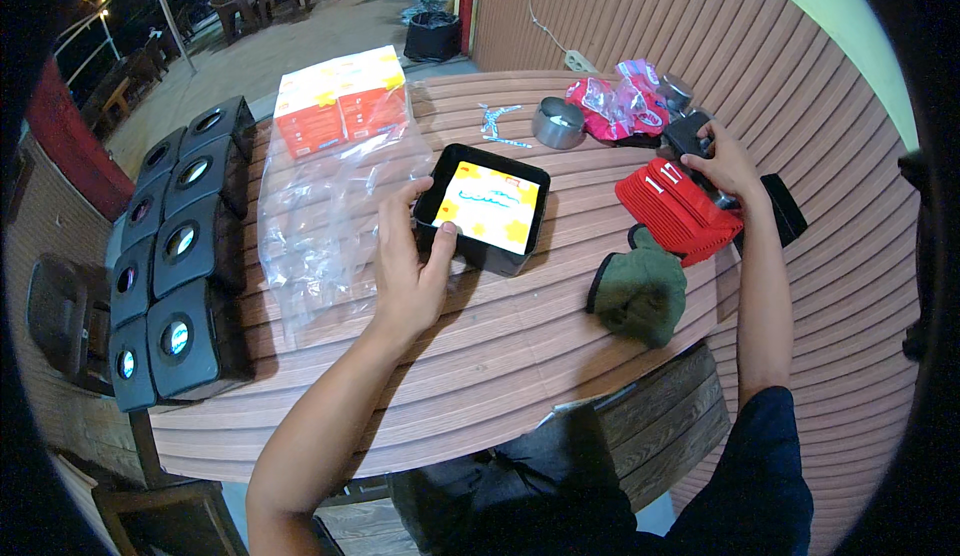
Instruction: The person places small yellow boxes into black plastic containers, closes the lids, and stacks them. Then the person pours a granular substance from a pink packet into a metal cup and wipes the cup with a green cloth.
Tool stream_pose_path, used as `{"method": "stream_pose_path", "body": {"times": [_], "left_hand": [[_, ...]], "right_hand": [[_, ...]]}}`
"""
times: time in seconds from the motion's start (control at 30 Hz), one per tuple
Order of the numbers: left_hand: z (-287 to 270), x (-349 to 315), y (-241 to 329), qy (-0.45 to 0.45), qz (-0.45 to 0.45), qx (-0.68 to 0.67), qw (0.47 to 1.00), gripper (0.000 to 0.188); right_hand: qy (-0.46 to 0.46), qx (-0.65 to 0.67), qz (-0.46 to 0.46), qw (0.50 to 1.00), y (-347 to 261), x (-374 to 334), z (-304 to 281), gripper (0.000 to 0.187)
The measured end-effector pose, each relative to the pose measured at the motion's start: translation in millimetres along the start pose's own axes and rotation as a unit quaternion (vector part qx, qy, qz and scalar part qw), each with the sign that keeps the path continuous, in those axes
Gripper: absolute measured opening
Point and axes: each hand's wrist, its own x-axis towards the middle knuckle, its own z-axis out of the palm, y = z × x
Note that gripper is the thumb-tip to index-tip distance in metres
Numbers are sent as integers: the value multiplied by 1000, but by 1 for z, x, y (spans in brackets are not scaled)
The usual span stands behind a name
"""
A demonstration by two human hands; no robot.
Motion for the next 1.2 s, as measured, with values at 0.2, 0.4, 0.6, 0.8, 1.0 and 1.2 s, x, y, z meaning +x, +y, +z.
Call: {"method": "stream_pose_path", "body": {"times": [0.2,0.4,0.6,0.8,1.0,1.2], "left_hand": [[-2,-2,7,58,64,160,983,50],[-7,1,10,32,148,166,974,51],[-13,3,12,-18,219,189,957,42],[-6,2,9,-6,234,163,959,36],[-6,0,13,-14,261,202,944,32],[0,-6,19,-25,291,161,943,39]], "right_hand": [[27,147,-126,981,-57,-18,-14,60],[-49,127,-333,933,-133,-35,10,58],[-163,-15,-279,946,-172,-37,42,63],[-140,-49,-234,961,-159,-35,53,55],[-121,-4,-278,953,-154,-23,52,51],[40,117,-310,943,-176,-23,30,57]]}}
